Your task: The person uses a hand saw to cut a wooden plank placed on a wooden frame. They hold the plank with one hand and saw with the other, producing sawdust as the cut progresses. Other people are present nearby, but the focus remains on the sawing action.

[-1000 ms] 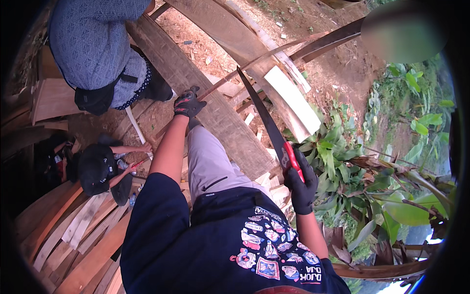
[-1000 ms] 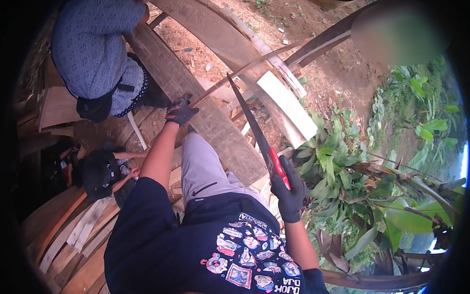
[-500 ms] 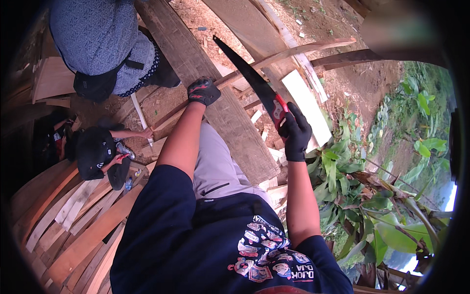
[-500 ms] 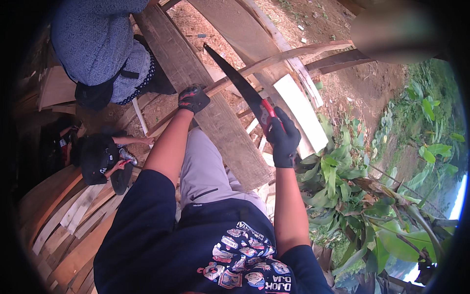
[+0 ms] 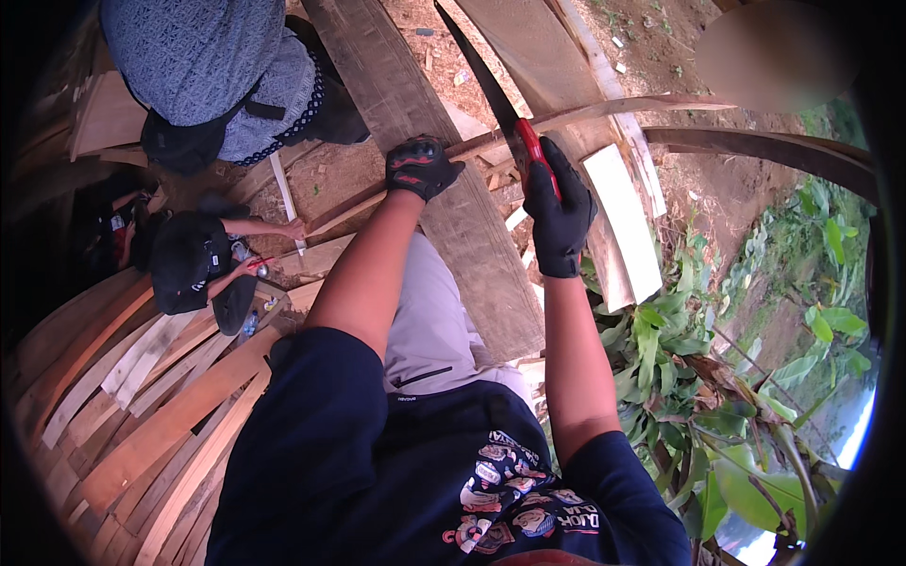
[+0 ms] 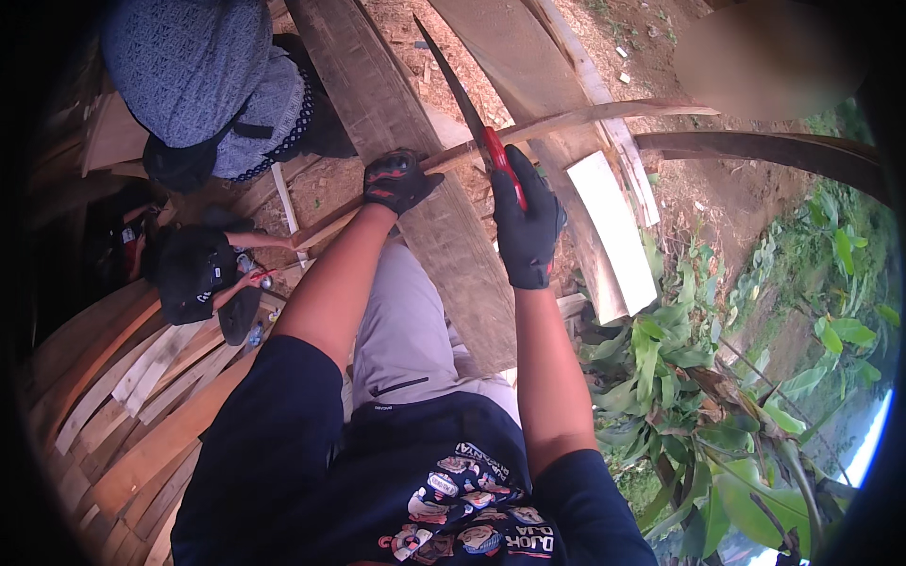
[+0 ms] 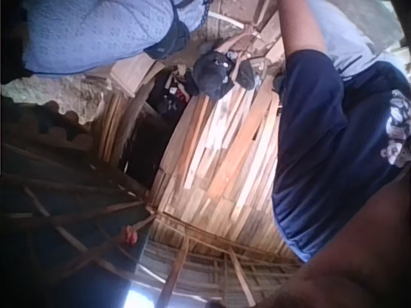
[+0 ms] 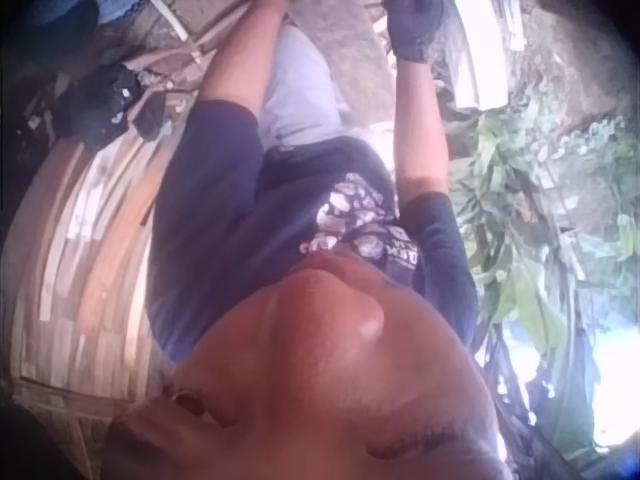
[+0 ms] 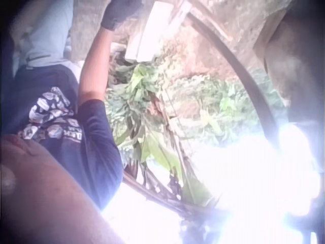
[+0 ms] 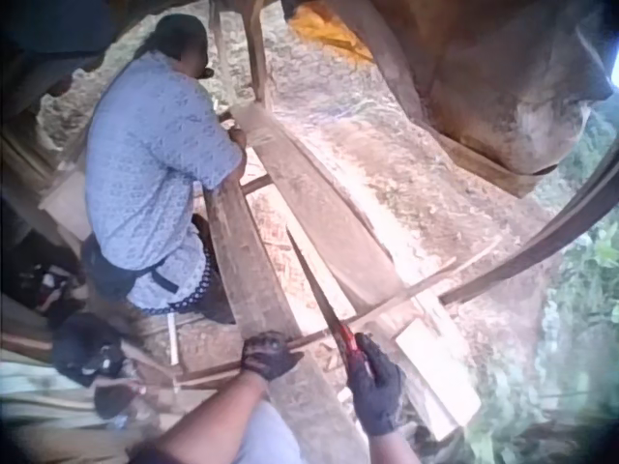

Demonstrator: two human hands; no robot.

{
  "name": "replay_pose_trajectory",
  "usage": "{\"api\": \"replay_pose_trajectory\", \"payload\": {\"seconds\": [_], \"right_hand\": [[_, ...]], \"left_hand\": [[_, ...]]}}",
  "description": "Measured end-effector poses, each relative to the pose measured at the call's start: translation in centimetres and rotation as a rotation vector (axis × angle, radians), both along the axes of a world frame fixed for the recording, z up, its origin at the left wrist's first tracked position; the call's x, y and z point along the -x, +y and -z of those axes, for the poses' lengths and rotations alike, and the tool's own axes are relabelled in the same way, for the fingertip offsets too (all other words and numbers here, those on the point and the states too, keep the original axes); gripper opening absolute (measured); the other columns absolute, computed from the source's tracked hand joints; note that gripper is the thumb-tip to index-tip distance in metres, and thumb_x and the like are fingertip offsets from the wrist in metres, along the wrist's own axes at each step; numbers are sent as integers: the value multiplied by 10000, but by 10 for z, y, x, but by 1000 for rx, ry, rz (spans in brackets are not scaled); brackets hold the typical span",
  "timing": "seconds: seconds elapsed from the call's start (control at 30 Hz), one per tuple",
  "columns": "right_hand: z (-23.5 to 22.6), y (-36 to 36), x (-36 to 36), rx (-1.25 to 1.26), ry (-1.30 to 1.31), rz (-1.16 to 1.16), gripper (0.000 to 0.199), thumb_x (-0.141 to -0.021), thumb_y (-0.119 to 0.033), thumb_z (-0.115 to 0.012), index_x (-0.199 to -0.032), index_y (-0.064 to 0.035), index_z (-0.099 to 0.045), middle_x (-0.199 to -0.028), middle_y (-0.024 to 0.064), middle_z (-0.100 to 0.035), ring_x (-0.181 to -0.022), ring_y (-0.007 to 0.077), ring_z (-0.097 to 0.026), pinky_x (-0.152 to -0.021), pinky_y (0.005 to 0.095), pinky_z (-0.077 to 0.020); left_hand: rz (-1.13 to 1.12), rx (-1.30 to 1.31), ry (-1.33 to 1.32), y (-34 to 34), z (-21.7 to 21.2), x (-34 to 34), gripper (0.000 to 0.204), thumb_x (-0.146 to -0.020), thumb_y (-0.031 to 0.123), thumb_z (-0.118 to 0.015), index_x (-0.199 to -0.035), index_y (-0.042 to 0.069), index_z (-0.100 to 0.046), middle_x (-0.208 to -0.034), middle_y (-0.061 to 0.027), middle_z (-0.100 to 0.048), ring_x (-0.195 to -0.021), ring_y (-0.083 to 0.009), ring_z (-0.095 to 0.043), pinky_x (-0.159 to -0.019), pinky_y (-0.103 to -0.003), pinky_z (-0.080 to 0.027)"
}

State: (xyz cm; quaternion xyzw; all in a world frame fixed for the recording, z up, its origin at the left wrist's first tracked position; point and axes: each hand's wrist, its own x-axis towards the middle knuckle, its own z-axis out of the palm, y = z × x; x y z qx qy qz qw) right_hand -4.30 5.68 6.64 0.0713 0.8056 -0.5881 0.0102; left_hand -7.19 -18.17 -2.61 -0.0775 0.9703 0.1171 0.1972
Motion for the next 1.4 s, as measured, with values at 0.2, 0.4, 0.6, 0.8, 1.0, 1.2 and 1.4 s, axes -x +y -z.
{"api": "replay_pose_trajectory", "payload": {"seconds": [0.2,0.4,0.6,0.8,1.0,1.2,1.4], "right_hand": [[19,-16,12,11,-35,-41,426,-1063,-257,-744,-1437,-51,-741,-975,123,-825,-793,146,-744,-751,347,-584],[18,-10,-2,-136,-17,-105,399,-1080,-239,-711,-1435,-60,-744,-1114,206,-832,-972,239,-813,-855,388,-606],[25,8,-22,-153,-21,-107,437,-1098,-260,-706,-1496,-82,-710,-1024,118,-805,-822,152,-714,-763,352,-573],[15,19,-59,-235,62,-113,435,-1104,-225,-690,-1518,-92,-699,-1101,134,-837,-818,157,-740,-779,357,-592],[-18,57,-155,-306,-37,-134,435,-1077,-171,-685,-1499,-69,-706,-1071,183,-827,-812,245,-774,-795,393,-606],[-78,99,-207,-396,-81,-137,452,-1078,-168,-672,-1512,-44,-686,-1191,182,-828,-950,242,-804,-900,414,-612],[-145,91,-217,-355,-217,-159,459,-1109,-188,-660,-1542,-34,-646,-1377,247,-759,-1211,357,-779,-1024,432,-591]], "left_hand": [[-23,19,-50,5,-14,4,575,-897,607,-785,-1297,196,-828,-1264,-115,-794,-1186,-323,-760,-1034,-467,-600],[-13,10,-81,0,-8,5,577,-913,608,-769,-1319,200,-820,-1294,-116,-783,-1209,-319,-753,-1058,-466,-590],[-10,27,-128,4,-10,7,536,-921,594,-764,-1308,227,-823,-1311,-90,-774,-1239,-306,-738,-1067,-472,-584],[-45,42,-77,13,-18,0,497,-908,577,-784,-1263,232,-841,-1282,-79,-793,-1203,-307,-754,-1043,-464,-592],[-35,41,-51,6,-5,3,529,-880,587,-812,-1248,208,-844,-1255,-90,-805,-1174,-315,-766,-1016,-466,-598],[-26,77,-130,10,-14,13,572,-867,618,-810,-1248,194,-842,-1283,-104,-799,-1192,-321,-762,-1021,-456,-598],[30,12,-166,-1,-13,21,691,-828,659,-825,-1268,126,-824,-1224,-173,-810,-1153,-364,-775,-993,-490,-614]]}}
